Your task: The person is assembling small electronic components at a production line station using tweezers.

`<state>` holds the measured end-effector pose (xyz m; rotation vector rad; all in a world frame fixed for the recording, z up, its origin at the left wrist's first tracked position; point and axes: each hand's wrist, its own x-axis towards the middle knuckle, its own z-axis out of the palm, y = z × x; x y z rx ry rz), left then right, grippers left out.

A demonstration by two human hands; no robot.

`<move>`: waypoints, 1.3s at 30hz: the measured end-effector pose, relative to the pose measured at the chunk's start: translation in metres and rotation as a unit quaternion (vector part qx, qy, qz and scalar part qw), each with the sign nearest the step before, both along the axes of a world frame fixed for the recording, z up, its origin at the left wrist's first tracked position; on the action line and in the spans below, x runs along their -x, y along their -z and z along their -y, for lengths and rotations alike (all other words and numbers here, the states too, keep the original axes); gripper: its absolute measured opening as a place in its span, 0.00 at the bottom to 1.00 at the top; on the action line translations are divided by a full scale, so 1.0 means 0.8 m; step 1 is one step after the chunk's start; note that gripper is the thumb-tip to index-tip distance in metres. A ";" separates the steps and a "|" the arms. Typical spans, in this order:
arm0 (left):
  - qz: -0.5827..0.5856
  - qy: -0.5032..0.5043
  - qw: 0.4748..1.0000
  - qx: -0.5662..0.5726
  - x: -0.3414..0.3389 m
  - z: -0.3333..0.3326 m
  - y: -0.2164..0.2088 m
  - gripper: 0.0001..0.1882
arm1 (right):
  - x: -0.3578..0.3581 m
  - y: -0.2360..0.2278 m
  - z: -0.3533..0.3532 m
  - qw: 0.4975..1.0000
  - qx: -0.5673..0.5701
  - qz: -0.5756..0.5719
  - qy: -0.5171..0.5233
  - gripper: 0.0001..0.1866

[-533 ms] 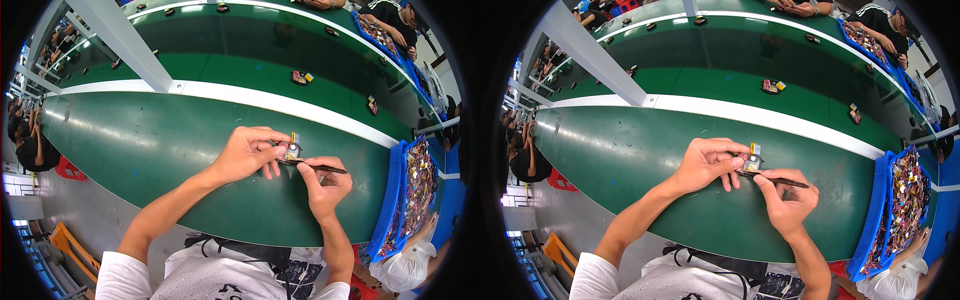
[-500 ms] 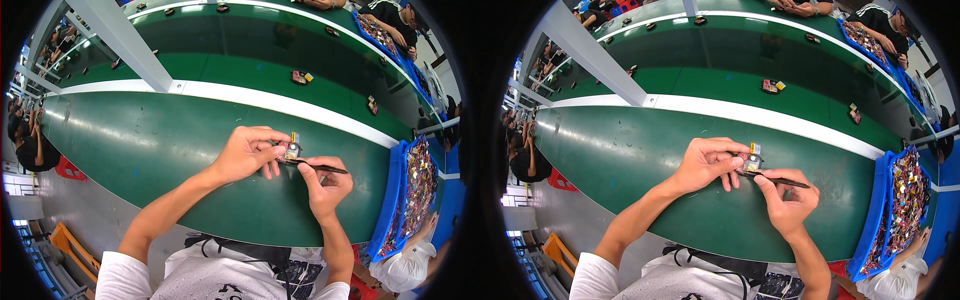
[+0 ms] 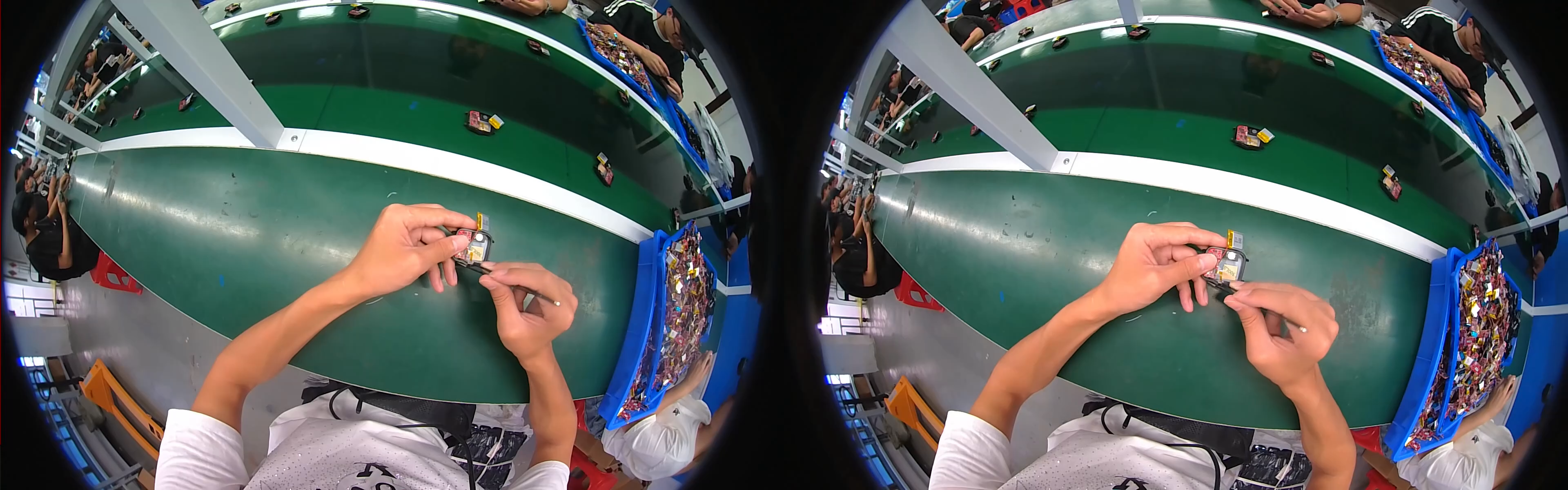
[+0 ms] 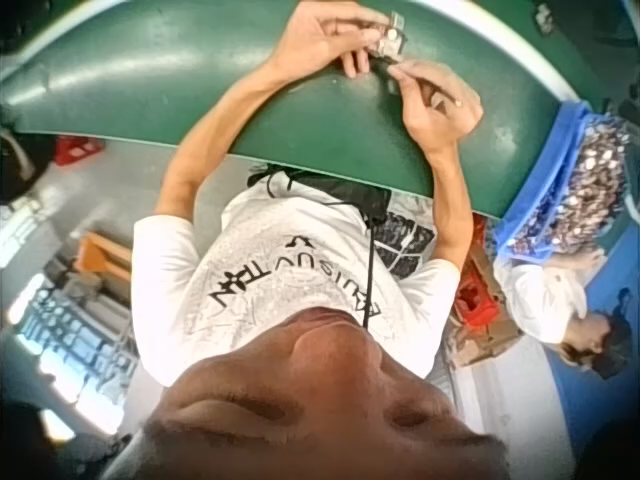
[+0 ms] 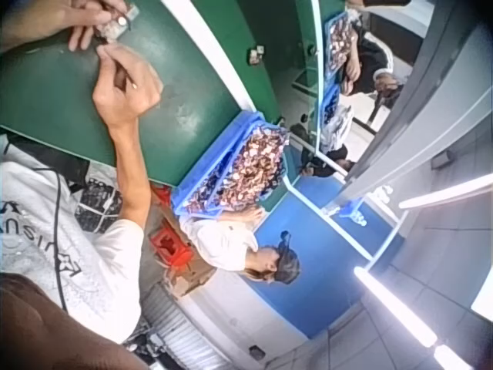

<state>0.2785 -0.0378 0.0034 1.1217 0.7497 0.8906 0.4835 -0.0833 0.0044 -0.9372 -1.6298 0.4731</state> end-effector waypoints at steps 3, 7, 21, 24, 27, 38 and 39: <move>-0.013 0.003 0.999 0.031 -0.002 0.000 0.000 0.13 | 0.000 0.000 0.000 0.997 -0.048 0.052 0.002 0.08; -0.052 0.003 0.999 0.009 -0.003 0.001 0.004 0.14 | 0.001 0.000 0.001 0.990 -0.091 0.108 0.006 0.10; -0.145 -0.042 0.989 0.000 -0.006 -0.003 0.000 0.12 | 0.004 0.008 -0.008 0.994 -0.086 0.061 -0.001 0.10; -0.137 -0.138 0.980 -0.047 0.001 -0.048 -0.007 0.12 | -0.009 0.002 -0.012 0.996 -0.074 0.004 0.059 0.09; -0.165 -0.305 0.933 -0.097 0.044 -0.126 -0.001 0.12 | -0.010 -0.002 -0.017 0.992 -0.085 -0.020 0.087 0.09; -0.470 -0.391 0.703 -0.362 0.060 -0.214 0.006 0.08 | -0.015 0.004 -0.020 0.992 -0.087 0.031 0.090 0.09; -0.436 -0.319 0.793 -0.282 0.037 -0.214 0.000 0.09 | -0.018 0.006 -0.020 0.991 -0.083 0.034 0.097 0.09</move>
